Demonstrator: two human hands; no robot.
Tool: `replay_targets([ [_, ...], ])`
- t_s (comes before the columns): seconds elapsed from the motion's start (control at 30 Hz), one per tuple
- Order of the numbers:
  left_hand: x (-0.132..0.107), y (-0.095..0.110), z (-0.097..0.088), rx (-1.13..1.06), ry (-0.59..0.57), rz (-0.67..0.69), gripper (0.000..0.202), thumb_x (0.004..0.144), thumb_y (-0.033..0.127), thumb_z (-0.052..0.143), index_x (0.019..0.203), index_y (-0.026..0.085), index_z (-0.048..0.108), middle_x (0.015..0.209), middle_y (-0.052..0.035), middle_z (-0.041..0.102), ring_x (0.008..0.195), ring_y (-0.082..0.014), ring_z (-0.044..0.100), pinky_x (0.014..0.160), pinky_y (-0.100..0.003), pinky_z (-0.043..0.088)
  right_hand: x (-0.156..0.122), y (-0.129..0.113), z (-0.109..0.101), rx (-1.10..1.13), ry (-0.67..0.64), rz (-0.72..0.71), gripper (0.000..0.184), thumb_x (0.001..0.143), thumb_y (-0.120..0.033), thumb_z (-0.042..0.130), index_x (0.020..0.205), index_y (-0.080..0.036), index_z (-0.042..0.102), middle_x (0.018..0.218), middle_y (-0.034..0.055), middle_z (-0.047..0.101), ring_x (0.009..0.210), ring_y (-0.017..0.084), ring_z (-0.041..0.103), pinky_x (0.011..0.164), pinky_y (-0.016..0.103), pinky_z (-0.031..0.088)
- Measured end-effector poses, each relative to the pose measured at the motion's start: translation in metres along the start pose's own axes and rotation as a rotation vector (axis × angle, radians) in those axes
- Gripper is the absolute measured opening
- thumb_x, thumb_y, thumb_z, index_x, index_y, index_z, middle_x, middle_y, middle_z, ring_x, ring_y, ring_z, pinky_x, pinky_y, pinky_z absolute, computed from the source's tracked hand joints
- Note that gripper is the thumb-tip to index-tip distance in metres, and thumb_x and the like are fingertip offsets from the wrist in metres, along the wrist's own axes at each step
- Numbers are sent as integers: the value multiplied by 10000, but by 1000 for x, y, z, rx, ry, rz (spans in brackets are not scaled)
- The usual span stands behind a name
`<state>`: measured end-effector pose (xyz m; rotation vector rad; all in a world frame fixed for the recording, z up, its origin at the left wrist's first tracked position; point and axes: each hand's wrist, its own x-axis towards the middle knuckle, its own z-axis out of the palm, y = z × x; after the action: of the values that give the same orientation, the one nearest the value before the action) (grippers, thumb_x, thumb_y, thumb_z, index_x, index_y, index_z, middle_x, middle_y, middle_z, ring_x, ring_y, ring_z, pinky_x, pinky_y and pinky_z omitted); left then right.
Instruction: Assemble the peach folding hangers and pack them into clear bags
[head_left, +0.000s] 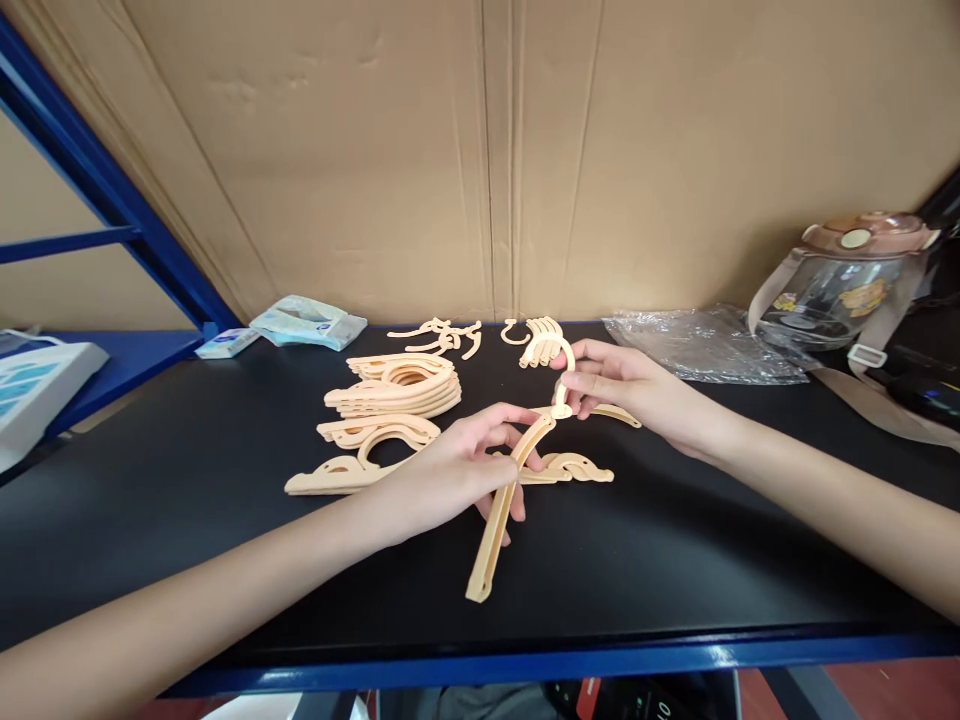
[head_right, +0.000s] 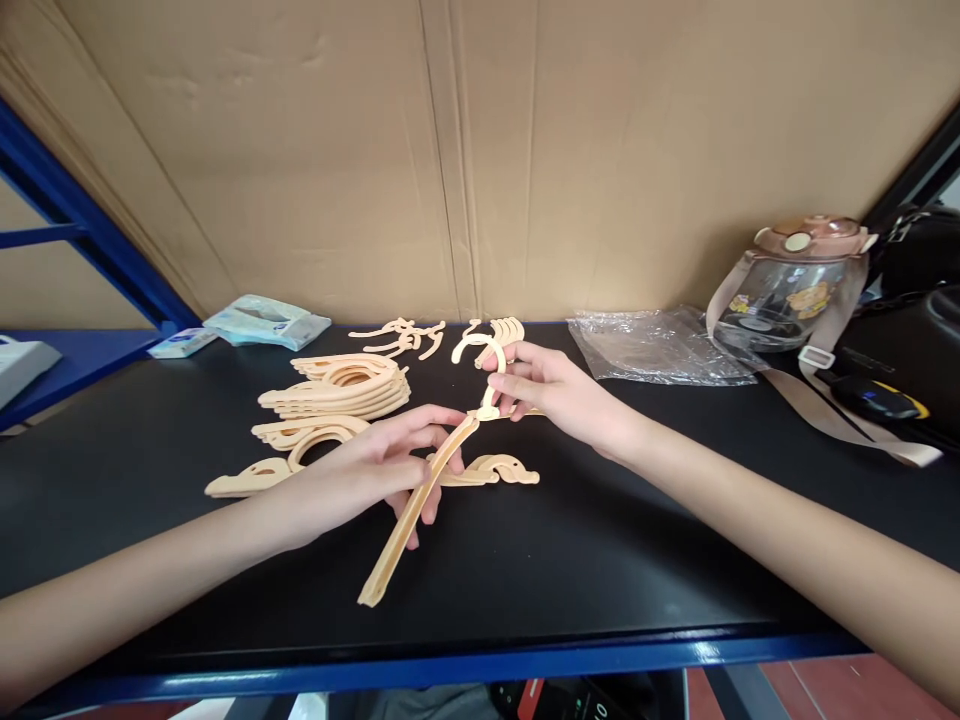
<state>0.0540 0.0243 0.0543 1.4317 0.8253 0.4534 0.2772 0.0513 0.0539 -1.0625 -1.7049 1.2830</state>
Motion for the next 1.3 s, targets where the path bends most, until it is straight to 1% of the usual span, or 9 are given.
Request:
replay_targets([
  [0.2, -3, -2, 3, -69, 24, 7, 230, 943, 234, 414, 1150, 183, 502, 883, -3, 536, 542, -68, 496, 387, -163, 442, -9, 7, -2, 27, 63, -38, 232, 865, -358, 625, 1024, -206, 550, 763, -15, 627, 667, 116, 570, 696, 286, 479],
  [0.3, -3, -6, 1, -58, -22, 12, 197, 984, 312, 421, 1092, 168, 498, 907, -29, 604, 634, -94, 540, 502, -197, 478, -12, 5, 1, 55, 52, -44, 223, 868, -348, 626, 1021, -202, 555, 760, -16, 626, 666, 111, 568, 695, 278, 480],
  [0.4, -4, -9, -2, 30, -81, 52, 191, 995, 308, 422, 1017, 161, 541, 936, -38, 636, 743, -108, 561, 625, -216, 478, -14, 4, 6, 84, 13, -42, 218, 866, -341, 630, 1025, -207, 565, 761, -18, 632, 666, 111, 568, 704, 277, 480],
  [0.53, -8, -8, 1, 83, -55, 12, 301, 1006, 423, 370, 1028, 178, 545, 788, 3, 613, 517, -67, 415, 453, -190, 319, -16, 5, 12, 123, -36, -23, 226, 864, -339, 629, 1032, -198, 575, 770, -9, 646, 680, 114, 570, 707, 277, 474],
  [0.63, -11, -8, 5, 98, 10, 21, 363, 998, 503, 332, 990, 194, 521, 749, 31, 573, 461, -43, 345, 412, -170, 266, -17, 8, 14, 140, -65, -4, 232, 876, -332, 622, 1056, -193, 578, 758, -12, 641, 676, 110, 569, 712, 276, 471],
  [0.73, -10, -10, 6, 82, 25, 82, 287, 967, 478, 452, 932, 195, 488, 752, 52, 536, 447, -25, 368, 376, -138, 271, -17, 12, 15, 171, -80, 4, 239, 878, -329, 631, 1072, -198, 582, 768, -15, 641, 675, 103, 574, 706, 269, 470],
  [0.87, -8, -12, 5, 112, -48, 63, 269, 963, 412, 488, 864, 163, 513, 731, 42, 551, 468, -29, 431, 391, -125, 348, -18, 12, 13, 252, -93, 11, 235, 882, -300, 636, 1090, -200, 587, 812, -11, 642, 717, 93, 574, 714, 245, 468],
  [1.1, -12, -9, 9, 95, -157, 28, 232, 950, 350, 506, 1073, 180, 605, 856, -9, 658, 555, -79, 579, 454, -159, 441, -18, 9, 15, 359, -172, 84, 224, 881, -261, 635, 1089, -185, 601, 827, -6, 657, 700, 84, 585, 696, 235, 471],
  [1.3, -12, -9, 10, 146, -150, 32, 210, 943, 355, 511, 963, 172, 614, 844, -3, 664, 556, -82, 579, 476, -172, 452, -17, 9, 17, 348, -217, 153, 239, 881, -268, 626, 1091, -155, 620, 787, -1, 654, 687, 93, 596, 680, 247, 462],
])
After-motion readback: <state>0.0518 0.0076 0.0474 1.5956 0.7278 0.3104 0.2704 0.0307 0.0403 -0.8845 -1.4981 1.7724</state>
